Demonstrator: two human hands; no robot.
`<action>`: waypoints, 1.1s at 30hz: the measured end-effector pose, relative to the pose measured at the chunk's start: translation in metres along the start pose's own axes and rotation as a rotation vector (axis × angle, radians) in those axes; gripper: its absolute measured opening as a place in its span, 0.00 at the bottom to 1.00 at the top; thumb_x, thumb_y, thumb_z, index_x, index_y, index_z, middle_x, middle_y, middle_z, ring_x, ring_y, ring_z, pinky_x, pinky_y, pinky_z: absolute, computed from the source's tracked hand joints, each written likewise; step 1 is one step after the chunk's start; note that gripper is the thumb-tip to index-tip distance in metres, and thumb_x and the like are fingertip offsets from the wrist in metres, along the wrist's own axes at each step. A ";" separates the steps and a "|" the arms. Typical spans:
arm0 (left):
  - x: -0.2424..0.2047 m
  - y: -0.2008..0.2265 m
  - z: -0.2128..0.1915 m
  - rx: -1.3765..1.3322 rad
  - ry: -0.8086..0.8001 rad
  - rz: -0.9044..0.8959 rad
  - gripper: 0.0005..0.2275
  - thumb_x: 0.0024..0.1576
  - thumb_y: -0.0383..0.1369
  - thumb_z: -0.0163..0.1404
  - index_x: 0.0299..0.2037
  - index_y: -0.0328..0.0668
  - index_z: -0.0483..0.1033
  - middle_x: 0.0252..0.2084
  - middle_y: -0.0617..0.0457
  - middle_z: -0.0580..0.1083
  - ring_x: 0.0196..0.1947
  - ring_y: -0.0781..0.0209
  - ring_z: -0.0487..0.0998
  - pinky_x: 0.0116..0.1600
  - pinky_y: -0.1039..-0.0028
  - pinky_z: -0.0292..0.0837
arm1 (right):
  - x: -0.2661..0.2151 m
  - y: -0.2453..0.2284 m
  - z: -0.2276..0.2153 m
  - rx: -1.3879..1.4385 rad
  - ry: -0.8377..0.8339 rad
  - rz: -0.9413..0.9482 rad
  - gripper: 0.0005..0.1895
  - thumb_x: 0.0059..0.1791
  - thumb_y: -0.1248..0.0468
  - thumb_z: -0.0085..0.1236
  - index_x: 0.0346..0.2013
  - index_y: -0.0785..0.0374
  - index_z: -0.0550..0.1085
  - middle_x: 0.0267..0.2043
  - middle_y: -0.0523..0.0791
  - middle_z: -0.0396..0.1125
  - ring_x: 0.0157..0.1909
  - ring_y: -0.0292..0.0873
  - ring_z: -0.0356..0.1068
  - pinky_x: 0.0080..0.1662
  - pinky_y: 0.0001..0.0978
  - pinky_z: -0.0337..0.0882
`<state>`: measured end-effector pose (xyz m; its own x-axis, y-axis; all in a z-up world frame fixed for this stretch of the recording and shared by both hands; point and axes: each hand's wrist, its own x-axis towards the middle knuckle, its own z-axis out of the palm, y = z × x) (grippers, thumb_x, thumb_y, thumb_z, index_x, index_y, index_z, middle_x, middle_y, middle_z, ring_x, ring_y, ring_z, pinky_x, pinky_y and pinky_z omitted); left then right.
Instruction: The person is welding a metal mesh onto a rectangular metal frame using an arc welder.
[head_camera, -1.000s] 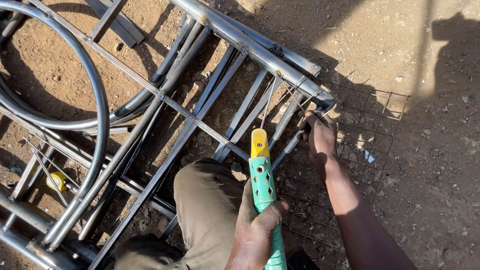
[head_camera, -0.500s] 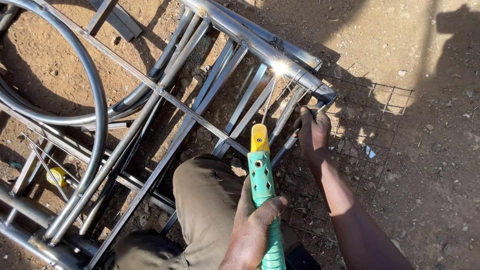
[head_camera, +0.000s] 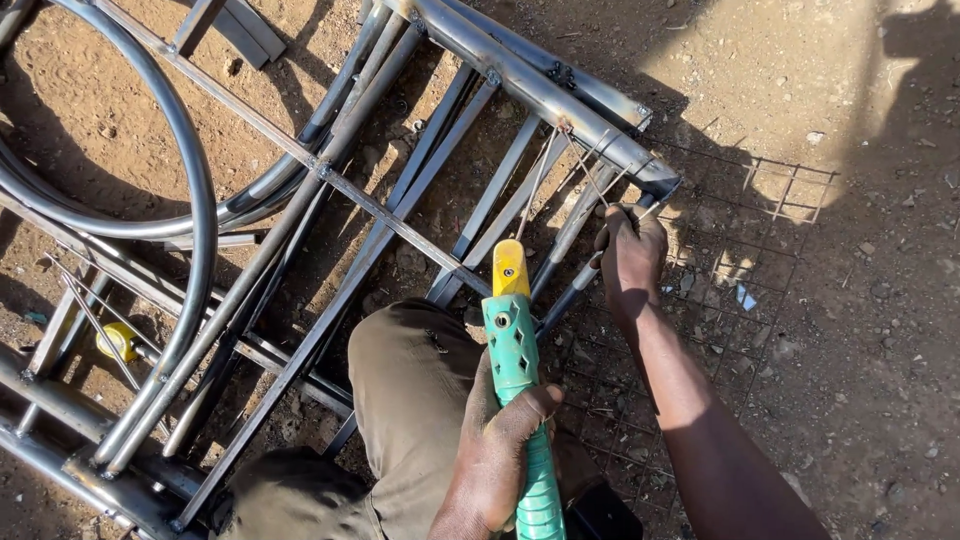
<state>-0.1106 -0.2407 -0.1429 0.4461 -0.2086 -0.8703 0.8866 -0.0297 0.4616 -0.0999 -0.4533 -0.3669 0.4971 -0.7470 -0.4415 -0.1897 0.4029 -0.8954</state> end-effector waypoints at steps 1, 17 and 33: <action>0.000 0.000 0.001 0.014 -0.001 -0.007 0.13 0.46 0.26 0.56 0.41 0.39 0.71 0.28 0.49 0.66 0.26 0.58 0.65 0.32 0.67 0.61 | 0.000 -0.001 0.000 -0.040 0.014 0.020 0.13 0.57 0.63 0.55 0.56 0.61 0.71 0.30 0.43 0.70 0.22 0.34 0.66 0.17 0.24 0.67; -0.002 0.006 0.005 0.081 0.029 -0.052 0.16 0.46 0.27 0.57 0.46 0.41 0.74 0.33 0.50 0.69 0.30 0.59 0.67 0.37 0.68 0.65 | 0.001 -0.004 0.002 -0.019 0.034 0.024 0.10 0.57 0.64 0.54 0.53 0.60 0.72 0.31 0.41 0.67 0.24 0.33 0.65 0.20 0.23 0.66; -0.007 0.012 0.002 0.126 0.003 -0.021 0.21 0.45 0.29 0.56 0.51 0.44 0.75 0.31 0.52 0.67 0.32 0.60 0.66 0.40 0.69 0.64 | -0.051 -0.035 -0.004 -0.048 -0.016 -0.049 0.12 0.59 0.61 0.49 0.54 0.63 0.73 0.24 0.40 0.68 0.20 0.33 0.64 0.22 0.23 0.65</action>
<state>-0.1034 -0.2419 -0.1308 0.4279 -0.2041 -0.8805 0.8734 -0.1572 0.4609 -0.1216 -0.4317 -0.3130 0.5205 -0.7562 -0.3965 -0.2048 0.3402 -0.9178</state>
